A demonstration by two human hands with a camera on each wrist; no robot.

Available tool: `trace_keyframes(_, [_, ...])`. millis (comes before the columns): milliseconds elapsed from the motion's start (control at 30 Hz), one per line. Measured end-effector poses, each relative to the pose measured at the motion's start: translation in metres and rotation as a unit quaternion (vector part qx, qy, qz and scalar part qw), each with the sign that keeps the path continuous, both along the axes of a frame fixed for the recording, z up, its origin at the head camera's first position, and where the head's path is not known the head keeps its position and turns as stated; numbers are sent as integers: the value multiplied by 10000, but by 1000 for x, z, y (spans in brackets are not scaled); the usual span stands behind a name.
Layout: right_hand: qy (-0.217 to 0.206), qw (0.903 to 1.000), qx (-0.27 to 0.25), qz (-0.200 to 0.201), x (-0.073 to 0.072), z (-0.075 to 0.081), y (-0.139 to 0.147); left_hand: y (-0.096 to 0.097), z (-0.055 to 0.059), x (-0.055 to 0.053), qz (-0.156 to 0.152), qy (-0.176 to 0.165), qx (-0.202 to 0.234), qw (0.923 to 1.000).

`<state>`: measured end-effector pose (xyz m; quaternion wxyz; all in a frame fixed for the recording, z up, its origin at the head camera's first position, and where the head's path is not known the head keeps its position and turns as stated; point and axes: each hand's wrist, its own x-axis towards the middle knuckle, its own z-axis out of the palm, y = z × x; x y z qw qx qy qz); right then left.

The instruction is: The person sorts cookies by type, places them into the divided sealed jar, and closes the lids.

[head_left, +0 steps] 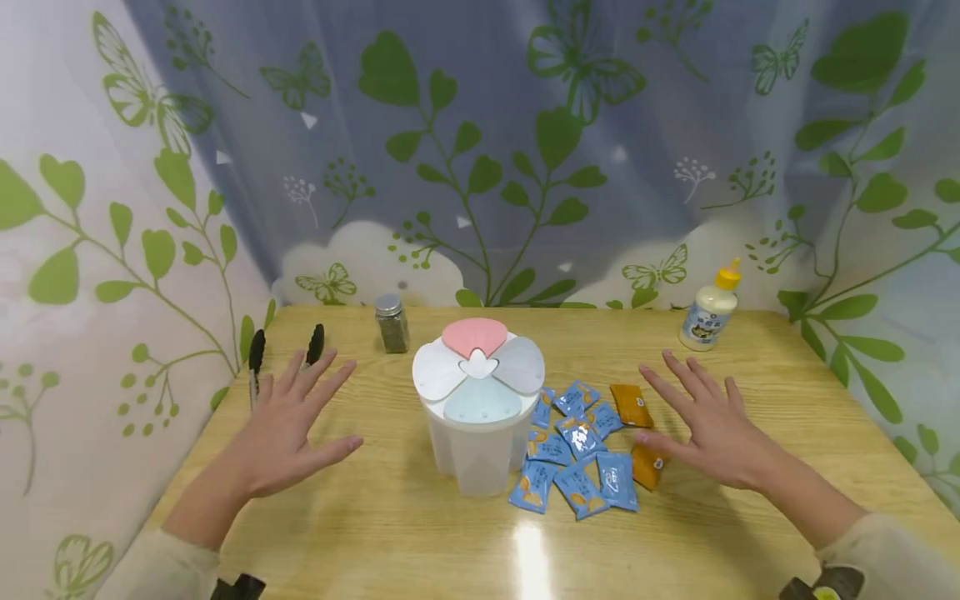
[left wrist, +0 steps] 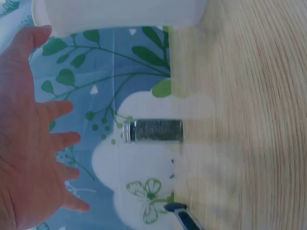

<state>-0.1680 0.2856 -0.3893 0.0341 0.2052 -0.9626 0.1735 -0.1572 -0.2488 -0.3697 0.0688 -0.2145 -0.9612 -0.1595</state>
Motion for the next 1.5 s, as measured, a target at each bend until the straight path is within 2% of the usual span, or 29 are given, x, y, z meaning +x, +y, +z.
trace_keyframes(267, [-139, 9986, -371, 357, -4, 2, -30, 18, 4, -8, -390, -201, 813, 9957])
trace_keyframes(367, [-102, 9968, -566, 562, -2, 4, -41, 25, 2, -9, -548, -277, 1148, 9915])
trace_keyframes(533, [-516, 9886, -1190, 767, 3, 12, -57, 38, -4, -8, -866, -348, 1669, 9815])
trace_keyframes(600, [-587, 9854, -1374, 815, 2, 14, -62, 45, -5, -10, -1071, -295, 1897, 9755])
trace_keyframes(700, [-469, 9814, -1582, 978, -2, 16, -70, 56, -4, -18, -1479, -88, 2207, 9640])
trace_keyframes(833, [-371, 9725, -1948, 1224, -12, 17, -81, 70, 0, -30, -2026, -6, 2706, 9411])
trace_keyframes(933, [-475, 9612, -2350, 1366, -16, 19, -91, 78, 2, -36, -2360, -94, 3051, 9226])
trace_keyframes(1000, [-528, 9518, -2633, 1485, -17, 21, -99, 85, 4, -39, -2563, -102, 3164, 9133])
trace_keyframes(1167, [-648, 9258, -3213, 1882, -19, 21, -125, 95, 2, -42, -2763, 9, 3209, 9059])
trace_keyframes(1300, [-832, 9085, -3545, 2049, -19, 13, -141, 101, -5, -43, -2761, -174, 3510, 8946])
trace_keyframes(1400, [-763, 9087, -3612, 1948, -18, 7, -146, 104, -9, -42, -2668, -201, 3711, 8892])
trace_keyframes(1500, [-687, 9122, -3622, 1789, -18, 7, -146, 109, -11, -44, -2600, 98, 3802, 8875])
